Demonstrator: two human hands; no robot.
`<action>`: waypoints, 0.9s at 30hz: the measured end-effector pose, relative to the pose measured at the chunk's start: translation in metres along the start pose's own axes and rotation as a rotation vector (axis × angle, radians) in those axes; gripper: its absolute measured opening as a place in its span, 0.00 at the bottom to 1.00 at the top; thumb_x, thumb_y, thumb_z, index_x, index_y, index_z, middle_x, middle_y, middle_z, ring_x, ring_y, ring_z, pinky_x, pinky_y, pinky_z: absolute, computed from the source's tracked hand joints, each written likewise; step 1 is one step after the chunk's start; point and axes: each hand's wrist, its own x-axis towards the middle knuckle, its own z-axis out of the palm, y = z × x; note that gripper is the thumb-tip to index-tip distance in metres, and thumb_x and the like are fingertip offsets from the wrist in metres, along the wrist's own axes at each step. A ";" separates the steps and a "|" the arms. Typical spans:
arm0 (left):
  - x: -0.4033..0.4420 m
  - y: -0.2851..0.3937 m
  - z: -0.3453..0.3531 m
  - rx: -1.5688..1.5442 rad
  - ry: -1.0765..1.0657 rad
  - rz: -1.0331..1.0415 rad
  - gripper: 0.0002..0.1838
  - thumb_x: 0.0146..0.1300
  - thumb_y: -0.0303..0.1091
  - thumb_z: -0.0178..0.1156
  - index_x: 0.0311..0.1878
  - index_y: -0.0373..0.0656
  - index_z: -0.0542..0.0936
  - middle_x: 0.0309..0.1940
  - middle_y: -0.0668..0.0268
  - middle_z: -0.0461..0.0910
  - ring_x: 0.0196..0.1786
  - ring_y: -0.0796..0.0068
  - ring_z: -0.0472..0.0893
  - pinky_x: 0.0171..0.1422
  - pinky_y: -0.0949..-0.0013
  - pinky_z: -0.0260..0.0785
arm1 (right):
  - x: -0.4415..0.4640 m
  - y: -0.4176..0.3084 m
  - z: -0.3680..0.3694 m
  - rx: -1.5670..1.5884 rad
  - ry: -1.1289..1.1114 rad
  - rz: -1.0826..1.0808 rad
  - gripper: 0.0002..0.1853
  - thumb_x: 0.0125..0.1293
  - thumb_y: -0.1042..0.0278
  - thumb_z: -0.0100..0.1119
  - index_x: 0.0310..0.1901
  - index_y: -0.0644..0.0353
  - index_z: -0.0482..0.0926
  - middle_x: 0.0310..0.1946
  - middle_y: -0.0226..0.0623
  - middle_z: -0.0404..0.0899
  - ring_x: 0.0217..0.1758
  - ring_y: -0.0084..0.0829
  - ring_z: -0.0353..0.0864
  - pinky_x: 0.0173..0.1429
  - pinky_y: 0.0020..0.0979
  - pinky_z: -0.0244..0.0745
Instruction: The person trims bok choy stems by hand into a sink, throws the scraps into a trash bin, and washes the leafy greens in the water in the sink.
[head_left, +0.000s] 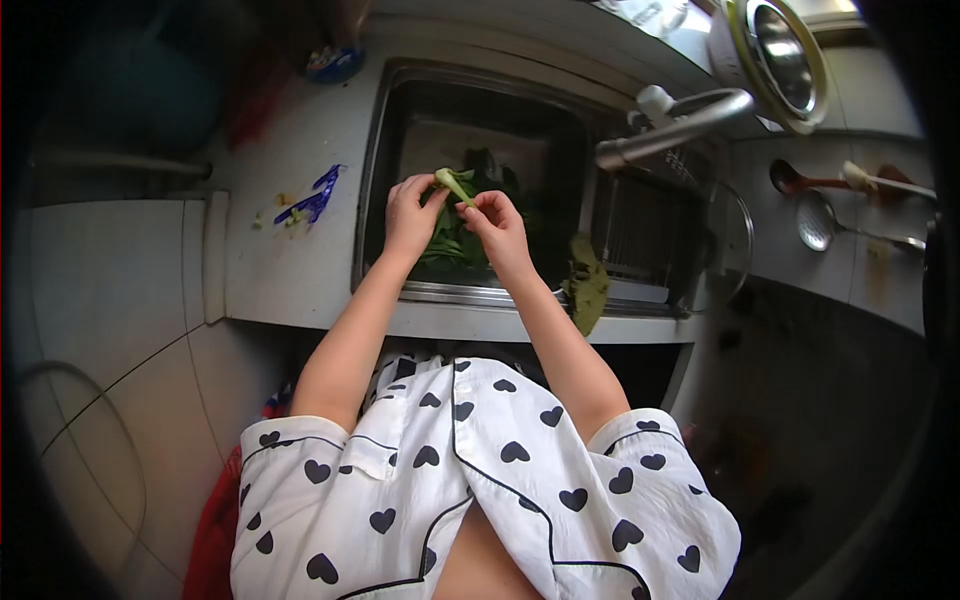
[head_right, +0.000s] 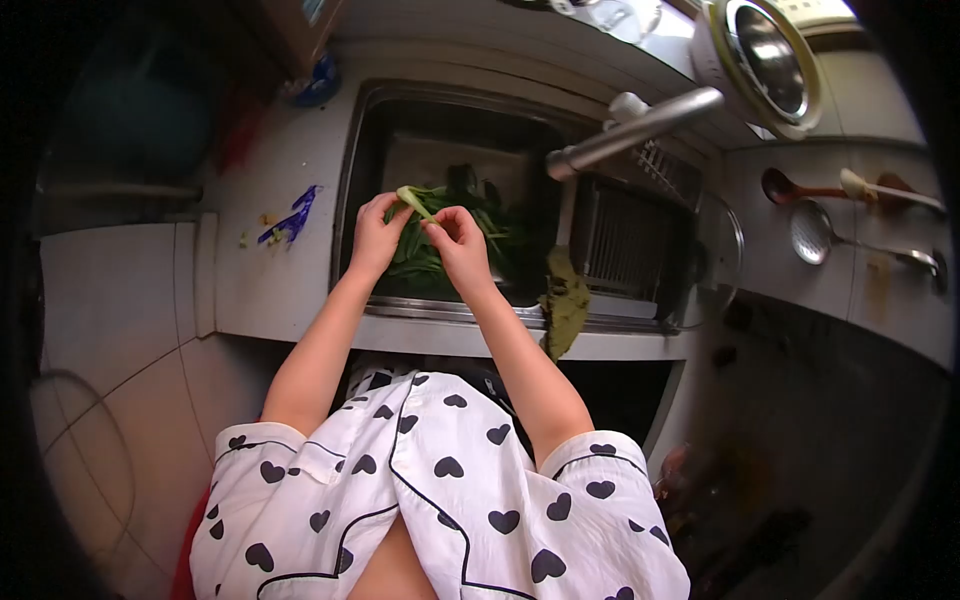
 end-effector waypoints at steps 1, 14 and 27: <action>0.006 0.002 -0.001 -0.055 -0.061 -0.013 0.14 0.59 0.37 0.60 0.45 0.40 0.79 0.41 0.59 0.80 0.47 0.65 0.77 0.51 0.67 0.67 | 0.006 0.003 -0.001 -0.173 0.080 -0.118 0.27 0.60 0.67 0.60 0.60 0.62 0.64 0.52 0.41 0.73 0.55 0.27 0.71 0.57 0.27 0.66; -0.008 0.093 0.049 -0.446 -0.354 0.030 0.12 0.62 0.37 0.59 0.45 0.41 0.76 0.33 0.66 0.80 0.40 0.77 0.79 0.45 0.72 0.68 | -0.030 -0.054 -0.069 -0.394 0.208 -0.269 0.13 0.60 0.68 0.58 0.45 0.63 0.78 0.29 0.36 0.80 0.31 0.21 0.76 0.37 0.25 0.69; -0.011 0.118 0.054 0.487 -0.293 0.651 0.10 0.63 0.36 0.53 0.37 0.39 0.69 0.30 0.56 0.77 0.37 0.53 0.77 0.41 0.52 0.67 | -0.044 -0.075 -0.090 -0.672 0.227 -0.216 0.10 0.55 0.70 0.62 0.38 0.61 0.78 0.32 0.43 0.81 0.36 0.39 0.81 0.40 0.35 0.72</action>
